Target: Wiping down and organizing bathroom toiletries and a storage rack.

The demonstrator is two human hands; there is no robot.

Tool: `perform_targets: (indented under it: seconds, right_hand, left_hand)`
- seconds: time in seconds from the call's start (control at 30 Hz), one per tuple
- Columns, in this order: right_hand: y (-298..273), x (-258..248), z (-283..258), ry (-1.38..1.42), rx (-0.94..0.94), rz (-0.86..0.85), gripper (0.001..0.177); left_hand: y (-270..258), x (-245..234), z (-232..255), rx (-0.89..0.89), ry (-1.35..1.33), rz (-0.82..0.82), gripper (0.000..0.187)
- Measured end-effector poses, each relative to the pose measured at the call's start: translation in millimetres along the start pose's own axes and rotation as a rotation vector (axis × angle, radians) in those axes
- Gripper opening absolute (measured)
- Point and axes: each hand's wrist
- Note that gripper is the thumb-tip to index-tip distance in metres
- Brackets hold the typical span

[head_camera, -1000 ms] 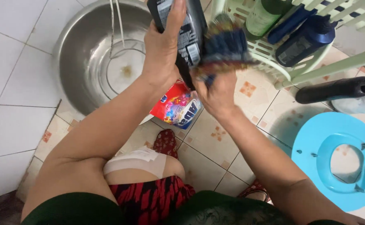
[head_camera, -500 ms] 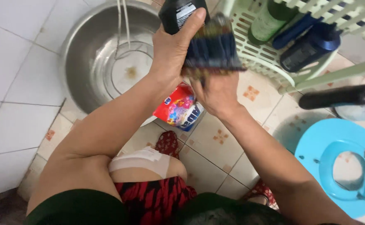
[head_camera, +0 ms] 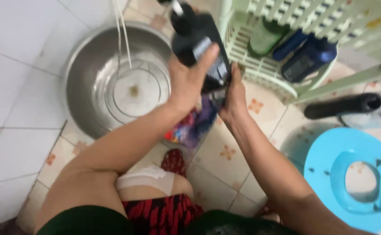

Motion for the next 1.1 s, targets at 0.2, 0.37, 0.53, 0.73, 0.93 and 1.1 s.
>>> perform_targets:
  seconds: [0.2, 0.37, 0.53, 0.73, 0.93, 1.1]
  right_hand:
    - [0, -13, -17, -0.551, 0.012, 0.013, 0.069]
    - [24, -56, -8, -1.098, -0.740, 0.023, 0.021]
    - [-13, -12, -34, -0.979, -0.803, -0.187, 0.022]
    - [-7, -25, -67, -1.032, -0.844, -0.493, 0.043]
    - [-22, -40, -135, -1.635, -0.828, -0.537, 0.057]
    - [-75, -52, -197, -1.953, -0.738, -0.526, 0.058]
  left_hand:
    - [-3, -7, -26, -0.011, 0.198, -0.059, 0.052]
    - [-10, -2, -22, 0.013, 0.237, -0.080, 0.056]
    - [-15, -8, -40, -0.015, 0.398, -0.066, 0.058]
    - [-42, -10, -42, -0.092, 0.530, -0.207, 0.055]
    - [-91, -11, -69, -0.167, 0.633, -0.577, 0.074]
    - [-106, -6, -95, -0.197, 0.845, -0.917, 0.067]
Point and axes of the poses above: each hand's wrist, its own y-axis towards the middle knuckle, its own x-axis out of the palm, z = x × y, and after that the axes turned 2 degrees about -y, right-handed
